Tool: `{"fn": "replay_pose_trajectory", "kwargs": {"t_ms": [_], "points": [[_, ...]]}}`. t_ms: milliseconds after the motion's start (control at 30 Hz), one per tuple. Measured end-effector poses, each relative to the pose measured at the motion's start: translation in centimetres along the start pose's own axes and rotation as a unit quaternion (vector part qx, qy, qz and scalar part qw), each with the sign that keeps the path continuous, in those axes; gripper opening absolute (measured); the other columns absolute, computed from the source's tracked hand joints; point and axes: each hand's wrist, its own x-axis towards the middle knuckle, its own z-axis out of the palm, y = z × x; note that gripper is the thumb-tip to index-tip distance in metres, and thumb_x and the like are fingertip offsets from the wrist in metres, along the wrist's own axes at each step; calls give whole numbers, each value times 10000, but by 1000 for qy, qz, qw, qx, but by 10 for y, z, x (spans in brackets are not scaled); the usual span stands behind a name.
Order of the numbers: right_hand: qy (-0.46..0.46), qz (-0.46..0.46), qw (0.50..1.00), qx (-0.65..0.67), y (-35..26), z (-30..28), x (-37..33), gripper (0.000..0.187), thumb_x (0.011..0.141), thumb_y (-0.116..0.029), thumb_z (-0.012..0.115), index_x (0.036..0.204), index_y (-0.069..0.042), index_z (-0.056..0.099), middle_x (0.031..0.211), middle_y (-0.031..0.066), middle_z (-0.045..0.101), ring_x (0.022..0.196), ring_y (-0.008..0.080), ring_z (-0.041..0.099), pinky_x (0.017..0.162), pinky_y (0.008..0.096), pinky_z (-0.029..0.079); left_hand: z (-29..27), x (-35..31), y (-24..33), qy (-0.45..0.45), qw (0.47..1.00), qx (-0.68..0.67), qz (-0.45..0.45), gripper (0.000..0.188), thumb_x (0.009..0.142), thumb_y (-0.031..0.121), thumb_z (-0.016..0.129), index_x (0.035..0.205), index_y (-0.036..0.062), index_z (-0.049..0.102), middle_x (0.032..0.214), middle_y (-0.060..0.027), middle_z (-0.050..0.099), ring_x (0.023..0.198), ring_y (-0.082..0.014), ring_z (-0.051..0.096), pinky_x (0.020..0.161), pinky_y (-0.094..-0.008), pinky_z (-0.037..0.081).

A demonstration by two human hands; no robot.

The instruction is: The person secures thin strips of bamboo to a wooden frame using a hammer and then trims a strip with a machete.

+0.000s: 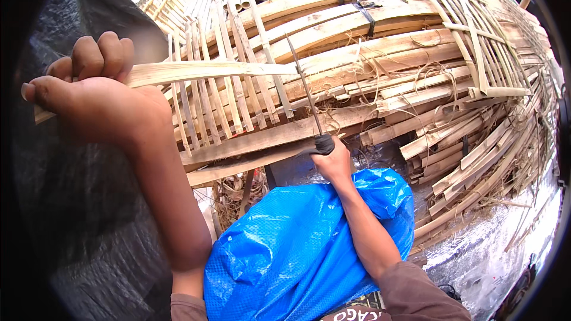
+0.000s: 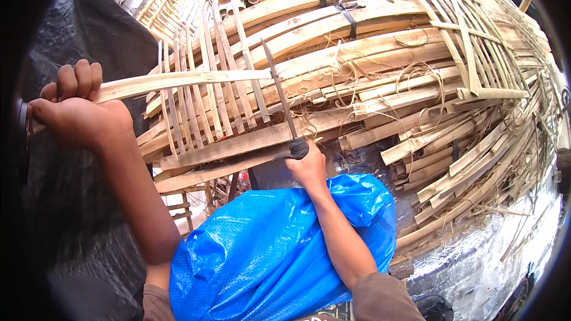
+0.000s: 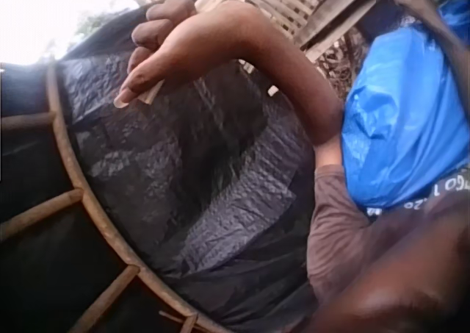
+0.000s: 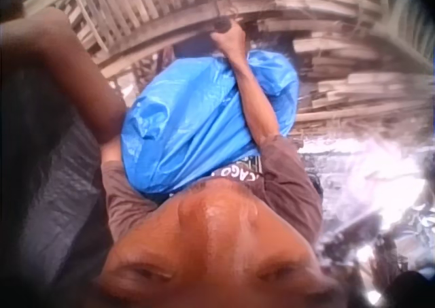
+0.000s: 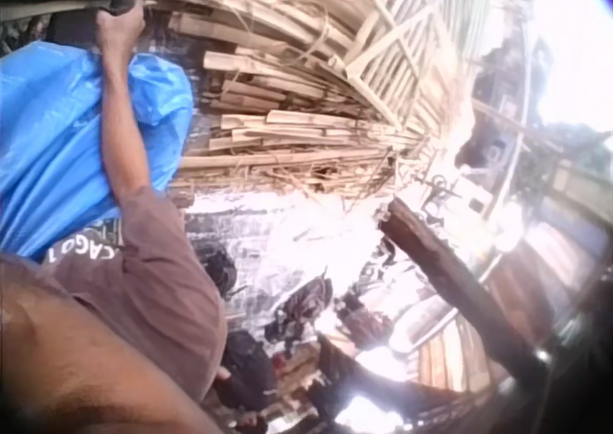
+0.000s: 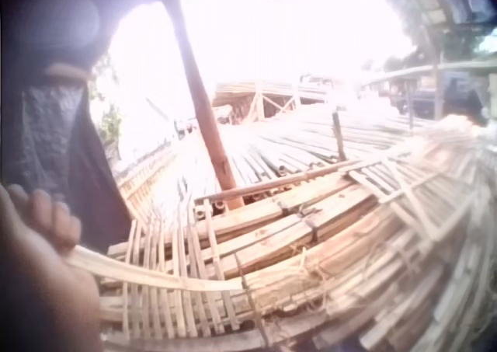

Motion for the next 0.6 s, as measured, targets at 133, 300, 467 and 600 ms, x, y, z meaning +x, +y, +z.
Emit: {"fn": "replay_pose_trajectory", "kwargs": {"t_ms": [133,300,467,600], "points": [[-26,-9,999,20,-18,-9,-12,348,671,-184,719,939,4,599,734,191,669,712,303,688,666,398,524,-1,0,-1,5,1000,10,5,506,1046,463,237,655,149,168,523,2,179,477,-112,122,448,-279,125],[-48,-118,992,13,-33,-7,-24,305,668,-134,732,906,-18,582,745,165,678,695,268,690,648,373,526,2,-1,-2,-1,1000,9,0,491,1047,448,236,664,150,158,523,5,181,490,-115,114,459,-288,122],[-37,-50,997,37,-7,3,-19,307,681,-190,724,905,-31,587,734,195,666,691,339,680,655,413,522,4,1,-3,4,1000,16,-4,475,1045,423,241,668,146,159,522,2,184,491,-115,110,462,-286,127],[-41,26,999,19,5,-2,-8,360,693,-209,733,956,-7,595,797,199,681,752,315,688,696,402,521,7,6,-5,-20,1000,5,0,475,1042,426,252,672,143,158,527,-1,189,487,-112,113,461,-281,134]]}}
